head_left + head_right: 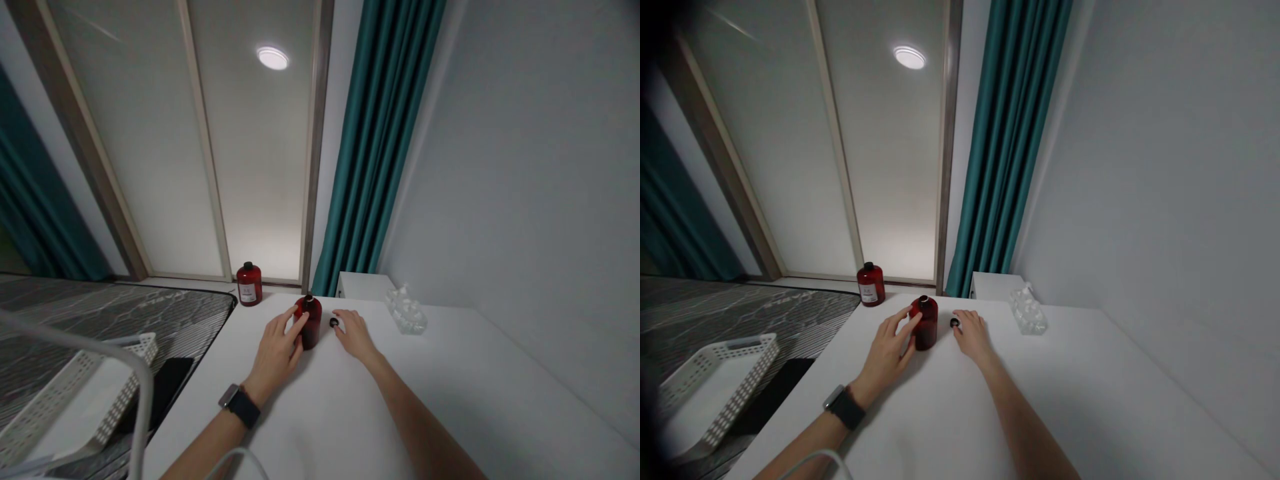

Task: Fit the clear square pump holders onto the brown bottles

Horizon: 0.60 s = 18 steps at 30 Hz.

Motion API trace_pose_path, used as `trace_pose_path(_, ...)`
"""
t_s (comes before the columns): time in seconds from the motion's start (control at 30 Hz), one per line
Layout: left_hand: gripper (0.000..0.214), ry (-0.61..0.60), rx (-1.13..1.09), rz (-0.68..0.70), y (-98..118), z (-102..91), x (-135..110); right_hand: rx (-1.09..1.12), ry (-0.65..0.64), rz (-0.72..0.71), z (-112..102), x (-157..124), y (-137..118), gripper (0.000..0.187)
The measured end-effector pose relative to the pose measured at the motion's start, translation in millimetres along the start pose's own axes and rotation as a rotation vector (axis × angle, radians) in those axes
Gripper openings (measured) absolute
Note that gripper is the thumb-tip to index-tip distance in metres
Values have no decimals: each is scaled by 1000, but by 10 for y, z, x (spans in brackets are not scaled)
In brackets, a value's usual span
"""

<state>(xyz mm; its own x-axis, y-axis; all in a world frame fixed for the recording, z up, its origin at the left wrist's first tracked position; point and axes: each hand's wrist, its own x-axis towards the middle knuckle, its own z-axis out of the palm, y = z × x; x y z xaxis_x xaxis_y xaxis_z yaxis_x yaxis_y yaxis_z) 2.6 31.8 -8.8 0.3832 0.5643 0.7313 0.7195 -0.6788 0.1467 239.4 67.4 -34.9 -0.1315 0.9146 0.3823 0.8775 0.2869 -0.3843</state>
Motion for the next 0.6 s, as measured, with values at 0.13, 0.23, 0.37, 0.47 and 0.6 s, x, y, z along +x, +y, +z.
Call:
trace_pose_path(0.13,60,-7,-70,-14,9,2,-1,43,5,-13,-121,-103,-73,31)
trace_pose_path(0.23,59,-9,-110,-30,37,-16,0,86,-23,-48,-200,-243,-173,29)
trace_pose_path(0.37,52,22,-150,-79,92,-57,-8,137,-42,-66,-254,-478,-272,28)
trace_pose_path(0.47,43,63,-138,-93,115,-71,-24,187,-44,-54,-249,-611,-269,27)
trace_pose_path(0.6,36,99,-124,-42,145,-77,-49,247,-25,-44,-214,-648,-219,26)
